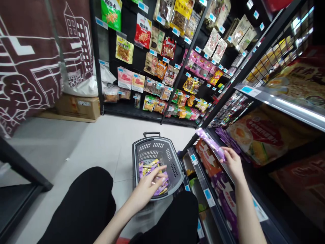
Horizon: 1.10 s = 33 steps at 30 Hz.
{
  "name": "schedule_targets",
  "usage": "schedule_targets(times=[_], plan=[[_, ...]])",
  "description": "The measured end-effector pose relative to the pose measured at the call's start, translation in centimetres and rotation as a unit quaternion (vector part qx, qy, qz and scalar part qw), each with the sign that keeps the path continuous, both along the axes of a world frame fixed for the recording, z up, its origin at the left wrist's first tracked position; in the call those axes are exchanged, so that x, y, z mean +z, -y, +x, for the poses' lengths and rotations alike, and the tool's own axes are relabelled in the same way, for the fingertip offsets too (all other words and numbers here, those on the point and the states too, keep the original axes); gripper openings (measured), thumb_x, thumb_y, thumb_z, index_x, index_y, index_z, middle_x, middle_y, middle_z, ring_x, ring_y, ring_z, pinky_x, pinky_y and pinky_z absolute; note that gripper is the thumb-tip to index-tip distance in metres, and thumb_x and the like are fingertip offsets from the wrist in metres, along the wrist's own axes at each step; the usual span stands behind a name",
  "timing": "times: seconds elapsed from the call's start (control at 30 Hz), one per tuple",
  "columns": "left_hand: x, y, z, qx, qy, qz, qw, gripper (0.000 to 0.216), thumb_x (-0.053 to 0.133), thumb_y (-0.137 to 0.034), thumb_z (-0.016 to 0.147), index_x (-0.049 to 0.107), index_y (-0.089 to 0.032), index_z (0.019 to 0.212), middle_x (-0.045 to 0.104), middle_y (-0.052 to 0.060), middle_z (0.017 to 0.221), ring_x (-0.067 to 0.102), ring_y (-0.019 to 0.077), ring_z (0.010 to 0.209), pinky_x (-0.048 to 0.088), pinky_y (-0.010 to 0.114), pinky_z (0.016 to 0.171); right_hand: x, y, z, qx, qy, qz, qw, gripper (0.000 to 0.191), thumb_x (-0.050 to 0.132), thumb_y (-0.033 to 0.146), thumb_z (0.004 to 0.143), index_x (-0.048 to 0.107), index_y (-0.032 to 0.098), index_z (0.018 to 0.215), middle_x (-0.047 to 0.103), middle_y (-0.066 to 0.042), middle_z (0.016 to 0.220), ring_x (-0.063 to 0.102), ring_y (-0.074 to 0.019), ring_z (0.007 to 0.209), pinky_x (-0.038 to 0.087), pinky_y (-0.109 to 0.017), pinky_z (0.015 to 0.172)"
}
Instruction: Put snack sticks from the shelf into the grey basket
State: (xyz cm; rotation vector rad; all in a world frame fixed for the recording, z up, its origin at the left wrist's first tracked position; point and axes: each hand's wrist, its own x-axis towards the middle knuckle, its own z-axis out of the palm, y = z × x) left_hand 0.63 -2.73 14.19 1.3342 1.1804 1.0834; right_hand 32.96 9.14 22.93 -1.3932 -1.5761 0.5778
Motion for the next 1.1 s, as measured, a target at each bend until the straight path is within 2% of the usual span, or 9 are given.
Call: schedule_targets(times=[0.13, 0.2, 0.27, 0.33, 0.4, 0.53, 0.83, 0.93, 1.1], plan=[[1.6, 1.1, 0.6, 0.000, 0.178, 0.042, 0.983, 0.078, 0.054, -0.042, 0.078, 0.013, -0.028, 0.142, 0.036, 0.015, 0.139, 0.057, 0.0217, 0.099, 0.052, 0.035, 0.076, -1.2, 7.7, -4.8, 0.143, -0.073, -0.091, 0.983, 0.027, 0.055, 0.040, 0.082, 0.058, 0.017, 0.096, 0.058, 0.002, 0.057, 0.054, -0.0128, 0.047, 0.045, -0.025, 0.051], [2.4, 1.7, 0.5, -0.008, 0.183, 0.056, 0.981, 0.080, 0.063, -0.037, 0.073, 0.021, -0.028, 0.140, 0.039, 0.014, 0.138, 0.056, 0.0229, 0.102, 0.051, 0.036, 0.079, -1.6, 10.4, -6.2, 0.180, -0.065, -0.133, 0.972, 0.023, 0.054, 0.037, 0.084, 0.059, 0.018, 0.094, 0.059, 0.002, 0.058, 0.055, -0.0129, 0.048, 0.045, -0.025, 0.052], [3.0, 2.0, 0.2, -0.007, 0.111, 0.072, 0.991, 0.064, 0.067, -0.031, 0.069, 0.045, -0.026, 0.128, 0.054, 0.009, 0.124, 0.056, 0.0233, 0.101, 0.048, 0.038, 0.085, -1.8, 12.0, -6.8, 0.199, -0.059, -0.159, 0.965, 0.021, 0.052, 0.037, 0.085, 0.060, 0.019, 0.093, 0.059, 0.002, 0.059, 0.056, -0.0133, 0.049, 0.046, -0.025, 0.053], [3.3, 2.2, -0.2, 0.001, 0.017, 0.085, 0.996, 0.041, 0.069, -0.027, 0.066, 0.063, -0.024, 0.107, 0.065, 0.005, 0.104, 0.058, 0.0228, 0.095, 0.046, 0.039, 0.087, -1.9, 12.8, -6.8, 0.207, -0.047, -0.167, 0.963, 0.022, 0.054, 0.036, 0.084, 0.062, 0.019, 0.095, 0.060, 0.001, 0.062, 0.057, -0.0139, 0.050, 0.047, -0.026, 0.054], [3.3, 2.2, -0.5, 0.006, -0.033, 0.086, 0.996, 0.030, 0.070, -0.026, 0.065, 0.069, -0.022, 0.095, 0.068, 0.002, 0.091, 0.060, 0.0216, 0.086, 0.046, 0.037, 0.082, -1.8, 13.1, -6.5, 0.208, -0.020, -0.149, 0.967, 0.026, 0.064, 0.035, 0.077, 0.064, 0.020, 0.098, 0.064, -0.002, 0.074, 0.061, -0.0162, 0.060, 0.049, -0.027, 0.059], [3.1, 2.2, -0.4, 0.007, -0.031, 0.081, 0.996, 0.026, 0.071, -0.026, 0.063, 0.071, -0.021, 0.089, 0.071, 0.001, 0.086, 0.062, 0.0191, 0.077, 0.048, 0.032, 0.074, -1.4, 13.4, -5.8, 0.192, 0.051, -0.082, 0.977, 0.032, 0.073, 0.031, 0.068, 0.069, 0.023, 0.099, 0.066, -0.007, 0.097, 0.062, -0.0228, 0.087, 0.050, -0.031, 0.073], [3.4, 2.7, -0.3, 0.018, -0.075, 0.138, 0.987, 0.017, 0.069, -0.033, 0.067, 0.071, -0.020, 0.077, 0.071, 0.002, 0.076, 0.063, 0.0178, 0.072, 0.049, 0.029, 0.069, -1.3, 14.2, -6.1, 0.201, 0.112, 0.017, 0.973, 0.022, 0.063, 0.026, 0.078, 0.069, 0.026, 0.100, 0.070, -0.006, 0.092, 0.064, -0.0227, 0.085, 0.051, -0.033, 0.073], [3.4, 2.8, -0.3, -0.007, -0.195, 0.234, 0.952, 0.018, 0.062, -0.032, 0.075, 0.068, -0.019, 0.085, 0.070, 0.002, 0.078, 0.063, 0.0162, 0.070, 0.048, 0.027, 0.065, -1.3, 14.3, -6.4, 0.196, 0.105, 0.019, 0.975, 0.019, 0.061, 0.025, 0.080, 0.070, 0.026, 0.097, 0.070, -0.005, 0.085, 0.065, -0.0215, 0.078, 0.051, -0.032, 0.070], [3.1, 3.2, 0.9, 0.010, -0.387, 0.438, 0.811, 0.023, 0.048, -0.027, 0.086, 0.062, -0.018, 0.101, 0.070, 0.006, 0.089, 0.064, 0.0172, 0.073, 0.048, 0.027, 0.060, -1.5, 14.2, -7.2, 0.203, 0.037, -0.070, 0.976, 0.019, 0.061, 0.029, 0.080, 0.069, 0.025, 0.096, 0.065, -0.001, 0.063, 0.063, -0.0168, 0.055, 0.052, -0.029, 0.058]])
